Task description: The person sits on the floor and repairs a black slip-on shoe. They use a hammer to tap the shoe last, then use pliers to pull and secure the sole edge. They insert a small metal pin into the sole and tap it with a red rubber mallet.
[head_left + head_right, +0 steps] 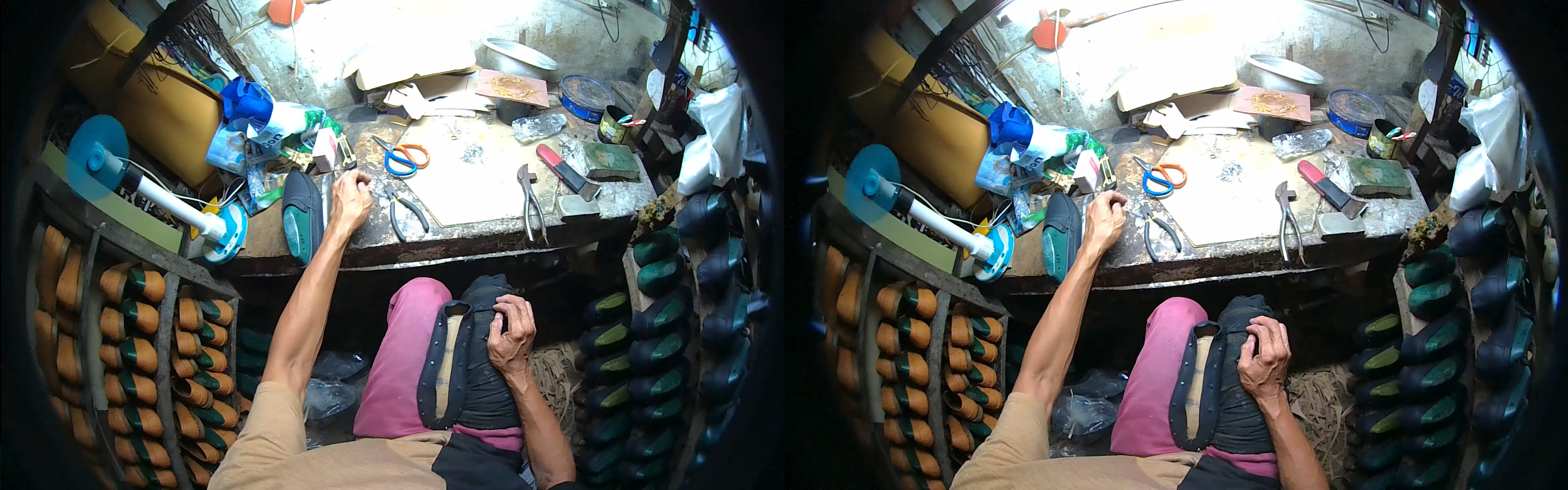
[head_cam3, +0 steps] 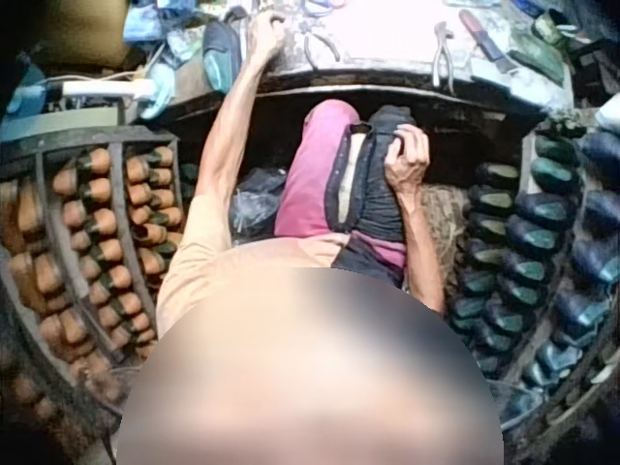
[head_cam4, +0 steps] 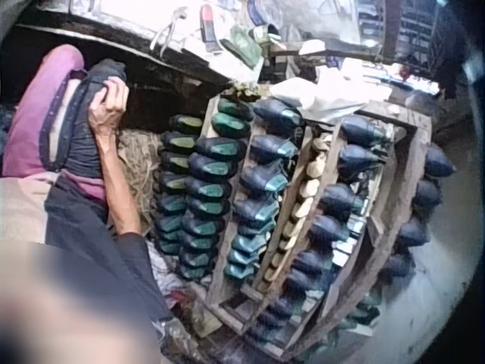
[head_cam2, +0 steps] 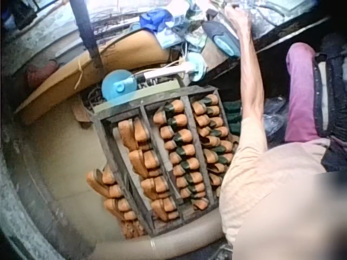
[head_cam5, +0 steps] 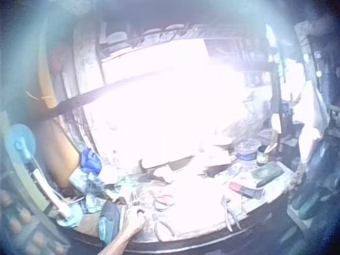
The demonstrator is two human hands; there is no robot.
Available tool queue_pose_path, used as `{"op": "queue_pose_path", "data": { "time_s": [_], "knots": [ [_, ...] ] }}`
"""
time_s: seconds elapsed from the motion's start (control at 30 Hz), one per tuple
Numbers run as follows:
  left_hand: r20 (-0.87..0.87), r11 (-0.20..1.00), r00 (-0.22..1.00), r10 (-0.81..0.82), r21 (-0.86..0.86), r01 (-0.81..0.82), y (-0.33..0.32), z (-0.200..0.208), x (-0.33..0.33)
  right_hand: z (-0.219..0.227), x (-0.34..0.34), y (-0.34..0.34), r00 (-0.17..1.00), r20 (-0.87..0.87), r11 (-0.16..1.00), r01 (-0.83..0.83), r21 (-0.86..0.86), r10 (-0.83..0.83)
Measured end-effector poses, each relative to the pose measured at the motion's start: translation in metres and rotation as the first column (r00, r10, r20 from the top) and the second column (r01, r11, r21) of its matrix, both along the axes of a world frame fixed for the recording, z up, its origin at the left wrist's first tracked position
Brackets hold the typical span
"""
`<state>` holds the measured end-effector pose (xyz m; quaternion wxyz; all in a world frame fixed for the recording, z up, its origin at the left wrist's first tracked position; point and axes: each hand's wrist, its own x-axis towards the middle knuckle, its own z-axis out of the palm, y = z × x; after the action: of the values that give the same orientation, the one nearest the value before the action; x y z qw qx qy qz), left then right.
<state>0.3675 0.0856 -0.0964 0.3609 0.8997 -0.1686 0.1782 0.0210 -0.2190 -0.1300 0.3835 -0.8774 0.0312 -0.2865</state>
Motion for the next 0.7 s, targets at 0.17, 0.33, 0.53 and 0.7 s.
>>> {"op": "queue_pose_path", "data": {
  "time_s": [0.17, 0.33, 0.53, 0.7],
  "knots": [
    [0.193, 0.963, 0.981, 0.016, 0.263, -0.067, 0.003, -0.017, -0.066, -0.003, 0.0, -0.004, 1.0, 0.024, 1.0, -0.005, -0.025, 0.006],
    [0.148, 0.96, 0.989, -0.011, 0.278, -0.031, -0.007, -0.025, -0.049, -0.003, 0.002, -0.001, 0.999, 0.028, 1.0, -0.018, -0.024, 0.019],
    [0.094, 0.991, 0.992, -0.088, 0.114, 0.077, -0.012, -0.006, -0.003, 0.0, 0.002, 0.001, 1.0, 0.023, 1.0, -0.009, -0.022, 0.01],
    [0.068, 0.996, 0.994, 0.083, -0.051, -0.08, -0.033, 0.0, -0.067, -0.003, 0.0, -0.003, 1.0, 0.011, 1.0, 0.002, -0.01, -0.002]
  ]
}}
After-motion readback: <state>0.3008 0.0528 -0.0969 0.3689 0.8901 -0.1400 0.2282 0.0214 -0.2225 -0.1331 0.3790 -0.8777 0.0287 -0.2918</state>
